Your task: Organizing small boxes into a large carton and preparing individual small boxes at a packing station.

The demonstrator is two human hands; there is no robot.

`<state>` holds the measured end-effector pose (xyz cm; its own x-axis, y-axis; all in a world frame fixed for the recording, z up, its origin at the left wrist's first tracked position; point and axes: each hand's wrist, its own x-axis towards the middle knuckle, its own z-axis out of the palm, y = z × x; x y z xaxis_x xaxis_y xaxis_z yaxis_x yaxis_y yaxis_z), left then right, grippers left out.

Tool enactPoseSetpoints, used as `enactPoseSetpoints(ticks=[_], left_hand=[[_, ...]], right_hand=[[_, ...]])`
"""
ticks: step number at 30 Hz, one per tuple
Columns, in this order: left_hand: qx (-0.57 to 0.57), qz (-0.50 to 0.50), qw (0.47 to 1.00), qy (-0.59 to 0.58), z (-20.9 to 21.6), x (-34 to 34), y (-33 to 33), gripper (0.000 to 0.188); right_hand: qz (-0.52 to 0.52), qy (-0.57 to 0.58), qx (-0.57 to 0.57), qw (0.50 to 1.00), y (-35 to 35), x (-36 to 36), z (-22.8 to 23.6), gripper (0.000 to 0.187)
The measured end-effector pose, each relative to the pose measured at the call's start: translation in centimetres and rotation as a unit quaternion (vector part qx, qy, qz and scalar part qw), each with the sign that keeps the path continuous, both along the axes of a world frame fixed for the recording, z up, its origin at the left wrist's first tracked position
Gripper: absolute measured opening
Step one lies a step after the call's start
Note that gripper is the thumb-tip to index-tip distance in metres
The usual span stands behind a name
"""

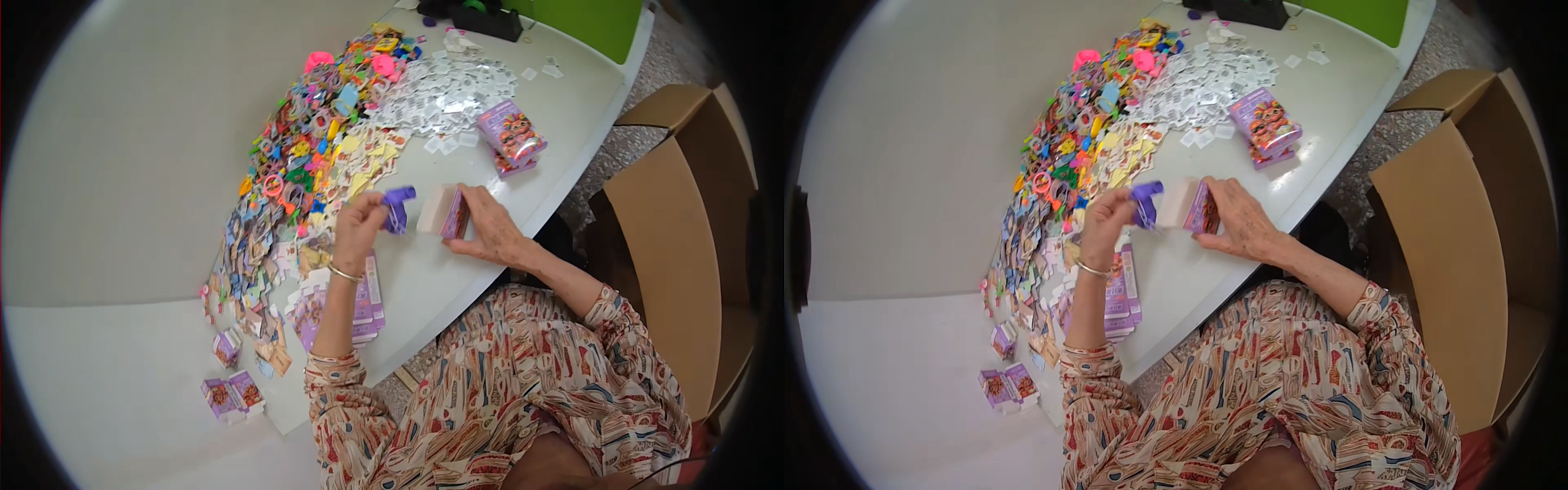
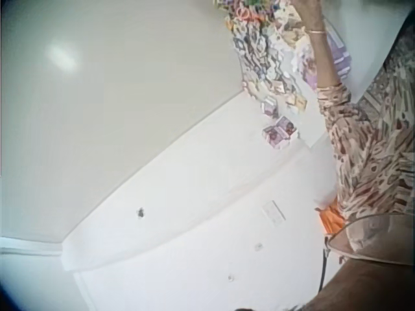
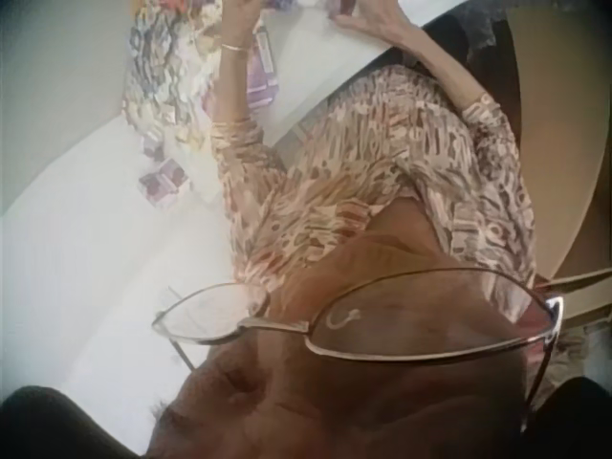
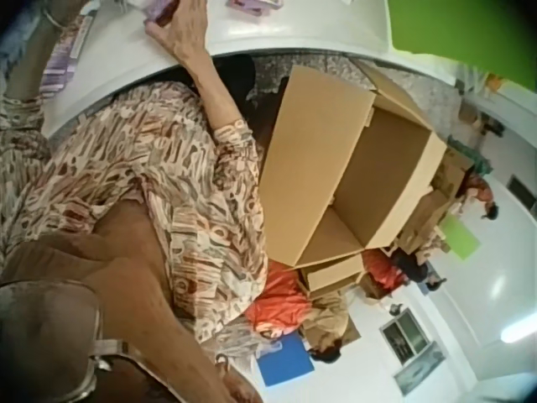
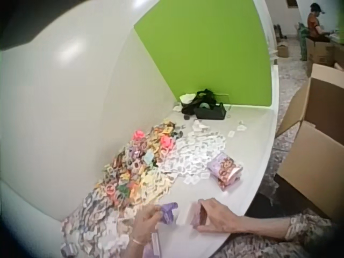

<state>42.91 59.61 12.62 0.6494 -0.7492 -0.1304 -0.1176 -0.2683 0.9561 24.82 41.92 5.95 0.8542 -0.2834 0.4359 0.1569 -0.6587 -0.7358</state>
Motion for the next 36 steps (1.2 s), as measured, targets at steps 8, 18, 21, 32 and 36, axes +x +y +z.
enactPoseSetpoints(ticks=[8, 18, 21, 32, 36], left_hand=[[0.058, -0.094, 0.923, -0.37, -2.5, 1.6, -9.3, 0.025], [0.203, 0.047, 0.871, -0.446, -6.5, 1.4, -15.2, 0.034], [0.207, 0.051, 0.877, -0.43, -6.9, 1.3, -15.5, 0.03], [0.059, 0.031, 0.946, -0.317, -4.6, 2.8, -10.9, 0.011], [-0.041, 0.022, 0.993, -0.107, 3.4, -2.5, -8.6, 0.007]], right_hand=[[0.006, -0.008, -0.008, 1.0, 0.0, -0.6, -0.4, 0.081], [0.012, 0.004, -0.008, 1.0, -0.3, -0.4, -0.1, 0.082], [0.005, 0.005, -0.01, 1.0, -0.5, -0.6, -0.3, 0.081], [0.022, -0.014, -0.02, 0.999, 0.7, -0.1, 0.1, 0.082], [-0.036, 0.014, -0.027, 0.999, -0.2, -0.7, -0.6, 0.082]])
